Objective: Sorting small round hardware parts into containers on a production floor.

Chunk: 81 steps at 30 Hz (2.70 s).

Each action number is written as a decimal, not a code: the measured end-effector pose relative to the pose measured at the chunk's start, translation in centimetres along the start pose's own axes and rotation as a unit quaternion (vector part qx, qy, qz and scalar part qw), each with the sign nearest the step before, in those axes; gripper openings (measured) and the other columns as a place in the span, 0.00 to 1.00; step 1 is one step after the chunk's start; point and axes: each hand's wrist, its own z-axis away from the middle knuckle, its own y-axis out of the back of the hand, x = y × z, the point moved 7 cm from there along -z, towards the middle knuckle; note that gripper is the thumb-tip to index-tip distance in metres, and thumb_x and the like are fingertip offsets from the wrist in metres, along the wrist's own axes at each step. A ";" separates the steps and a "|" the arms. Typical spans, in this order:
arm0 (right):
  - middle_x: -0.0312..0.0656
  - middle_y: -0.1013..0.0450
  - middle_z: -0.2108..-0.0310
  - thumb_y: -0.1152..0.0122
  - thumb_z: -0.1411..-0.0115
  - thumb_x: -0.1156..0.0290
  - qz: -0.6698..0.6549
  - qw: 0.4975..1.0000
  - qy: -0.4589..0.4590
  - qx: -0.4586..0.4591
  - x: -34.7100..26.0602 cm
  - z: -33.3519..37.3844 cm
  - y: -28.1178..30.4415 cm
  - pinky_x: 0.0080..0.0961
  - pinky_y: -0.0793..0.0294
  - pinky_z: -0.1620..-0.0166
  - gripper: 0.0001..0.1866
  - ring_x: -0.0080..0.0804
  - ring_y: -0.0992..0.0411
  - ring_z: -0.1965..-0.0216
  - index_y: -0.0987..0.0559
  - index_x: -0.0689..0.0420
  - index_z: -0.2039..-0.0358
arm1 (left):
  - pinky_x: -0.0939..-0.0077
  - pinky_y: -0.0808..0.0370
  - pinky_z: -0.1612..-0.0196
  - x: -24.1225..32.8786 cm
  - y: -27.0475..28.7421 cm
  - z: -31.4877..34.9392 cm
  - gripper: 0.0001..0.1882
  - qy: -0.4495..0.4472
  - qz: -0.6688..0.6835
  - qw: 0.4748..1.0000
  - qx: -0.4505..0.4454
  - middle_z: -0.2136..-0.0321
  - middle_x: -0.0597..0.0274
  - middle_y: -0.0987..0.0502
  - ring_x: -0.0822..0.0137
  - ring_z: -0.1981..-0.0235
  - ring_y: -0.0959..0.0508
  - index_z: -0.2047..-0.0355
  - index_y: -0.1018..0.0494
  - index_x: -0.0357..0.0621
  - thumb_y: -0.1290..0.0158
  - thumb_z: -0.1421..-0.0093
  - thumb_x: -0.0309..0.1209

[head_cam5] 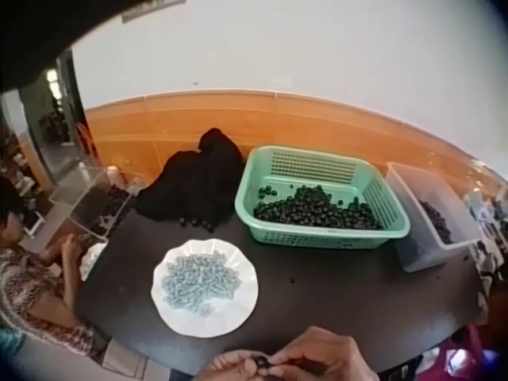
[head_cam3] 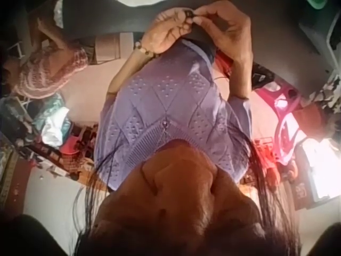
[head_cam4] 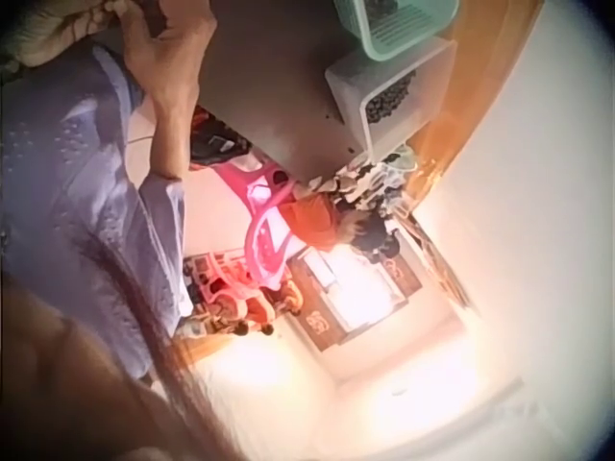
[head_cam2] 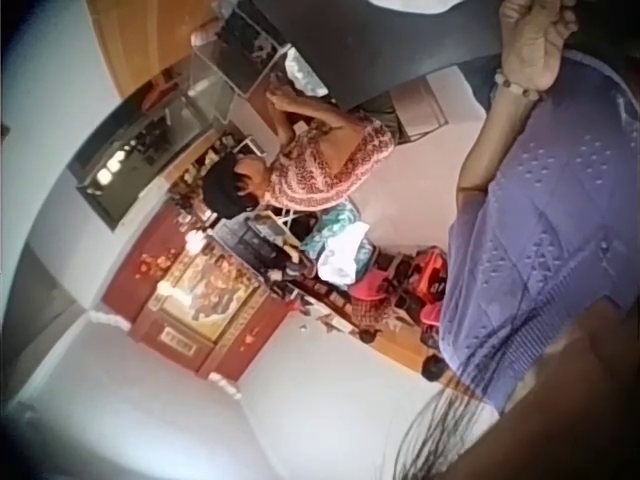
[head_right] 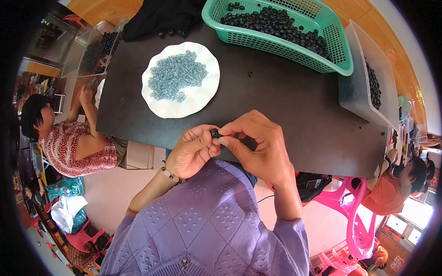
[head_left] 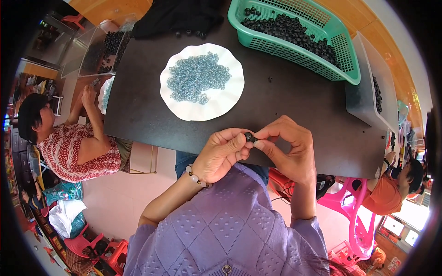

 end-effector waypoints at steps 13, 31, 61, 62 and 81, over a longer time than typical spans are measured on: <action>0.38 0.26 0.76 0.34 0.58 0.82 0.046 0.999 -0.002 0.003 -0.3 0.1 -0.1 0.20 0.32 0.68 0.08 0.25 0.32 0.74 0.20 0.61 0.74 | 0.78 0.30 0.67 0.0 0.3 0.0 0.11 0.003 -0.005 1.000 0.015 0.72 0.62 0.23 0.74 0.72 0.26 0.59 0.26 0.39 0.49 0.39 0.32; 0.38 0.26 0.76 0.34 0.57 0.82 0.053 0.999 -0.008 0.000 -0.1 0.4 -0.5 0.20 0.31 0.69 0.07 0.26 0.31 0.74 0.20 0.60 0.74 | 0.78 0.28 0.67 0.0 1.0 0.2 0.11 -0.015 -0.058 0.998 0.022 0.70 0.57 0.22 0.72 0.72 0.26 0.59 0.26 0.38 0.49 0.39 0.30; 0.38 0.26 0.76 0.34 0.58 0.82 0.050 0.999 -0.010 -0.001 0.1 0.9 -0.5 0.20 0.32 0.69 0.08 0.24 0.32 0.74 0.20 0.60 0.74 | 0.80 0.26 0.68 0.2 0.8 0.4 0.11 -0.012 -0.088 0.996 0.024 0.71 0.57 0.22 0.72 0.73 0.25 0.59 0.25 0.37 0.46 0.41 0.29; 0.38 0.26 0.76 0.34 0.58 0.82 0.050 0.999 -0.010 0.000 0.1 0.9 -0.4 0.20 0.32 0.69 0.08 0.24 0.32 0.74 0.20 0.60 0.74 | 0.80 0.26 0.69 0.4 0.8 0.4 0.11 -0.018 -0.104 0.994 0.029 0.71 0.57 0.21 0.72 0.73 0.24 0.59 0.25 0.37 0.46 0.42 0.28; 0.40 0.31 0.68 0.32 0.55 0.72 -0.025 0.993 0.057 -0.105 -0.5 0.9 -1.1 0.21 0.34 0.64 0.21 0.27 0.33 0.66 0.20 0.59 0.57 | 0.81 0.27 0.72 1.7 -0.7 0.7 0.19 -0.014 -0.183 0.982 -0.044 0.72 0.61 0.22 0.75 0.75 0.24 0.60 0.25 0.35 0.41 0.46 0.38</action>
